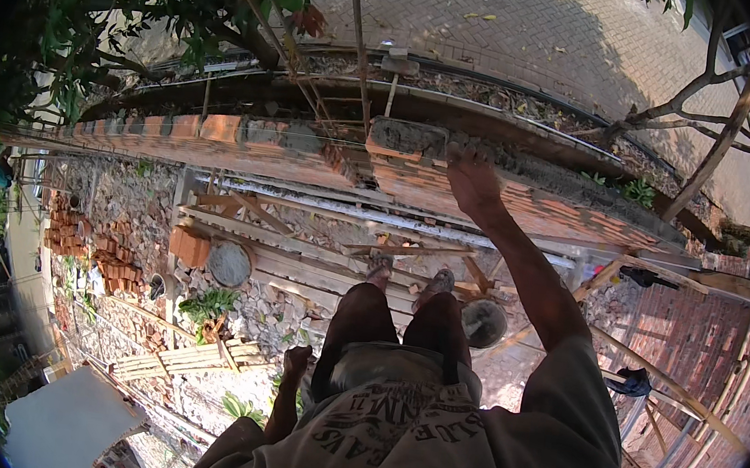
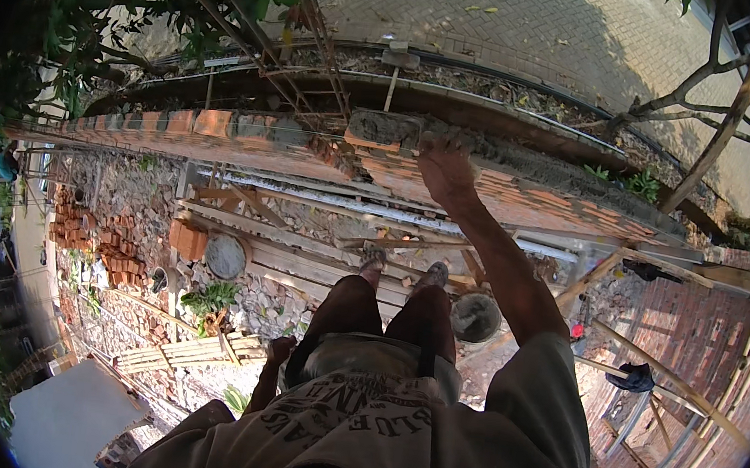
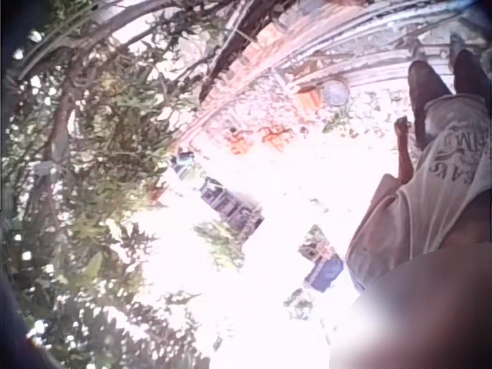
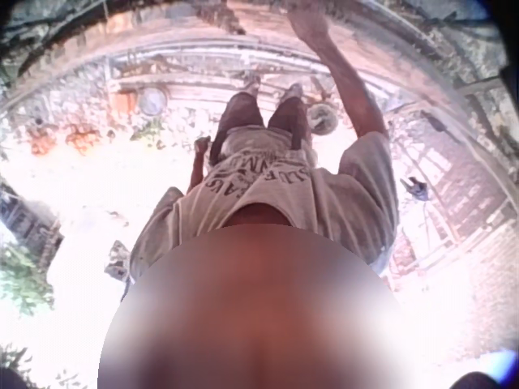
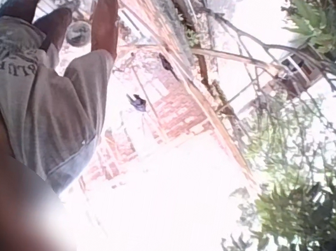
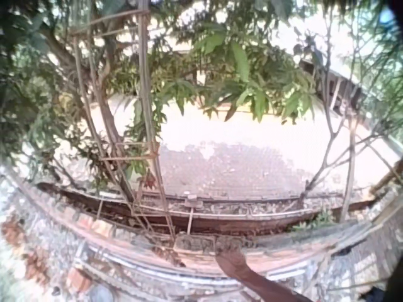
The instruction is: The person scoops mortar from a bucket with a trowel and applies it to a brick wall. They place bricks onto the mortar, tap them into position, and continue adding mortar and bricks to extend the wall.
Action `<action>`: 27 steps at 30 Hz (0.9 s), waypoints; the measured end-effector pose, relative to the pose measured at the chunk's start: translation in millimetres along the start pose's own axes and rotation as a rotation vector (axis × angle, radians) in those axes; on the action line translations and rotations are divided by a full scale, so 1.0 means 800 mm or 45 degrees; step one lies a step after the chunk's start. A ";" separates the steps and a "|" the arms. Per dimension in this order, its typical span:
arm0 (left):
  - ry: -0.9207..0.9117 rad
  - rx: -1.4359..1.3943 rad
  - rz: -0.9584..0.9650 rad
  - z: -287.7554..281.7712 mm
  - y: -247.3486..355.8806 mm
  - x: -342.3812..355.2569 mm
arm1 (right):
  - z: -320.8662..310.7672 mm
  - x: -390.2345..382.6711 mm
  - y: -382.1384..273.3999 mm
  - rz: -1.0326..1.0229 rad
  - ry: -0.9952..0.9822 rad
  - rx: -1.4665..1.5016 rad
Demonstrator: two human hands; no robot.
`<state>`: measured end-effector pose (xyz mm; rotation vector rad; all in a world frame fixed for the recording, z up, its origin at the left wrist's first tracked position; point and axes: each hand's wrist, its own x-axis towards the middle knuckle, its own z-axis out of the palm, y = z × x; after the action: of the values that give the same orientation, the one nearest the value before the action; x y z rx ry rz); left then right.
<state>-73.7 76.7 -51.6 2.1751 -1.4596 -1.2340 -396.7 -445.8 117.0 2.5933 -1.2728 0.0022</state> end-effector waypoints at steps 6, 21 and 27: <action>0.051 -0.777 -0.423 -0.025 0.060 0.011 | -0.068 -0.035 0.048 -0.020 -0.244 -0.146; 0.047 -1.115 -0.768 -0.055 0.107 0.086 | -0.071 0.044 0.042 0.004 -0.088 0.712; -0.019 -1.130 -0.817 -0.046 0.075 0.082 | -0.063 0.035 0.089 0.096 -0.338 0.660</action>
<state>-75.5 -16.4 -26.1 1.9622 -0.0592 -1.6430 -429.4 -498.1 185.3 3.0561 -1.6459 0.0018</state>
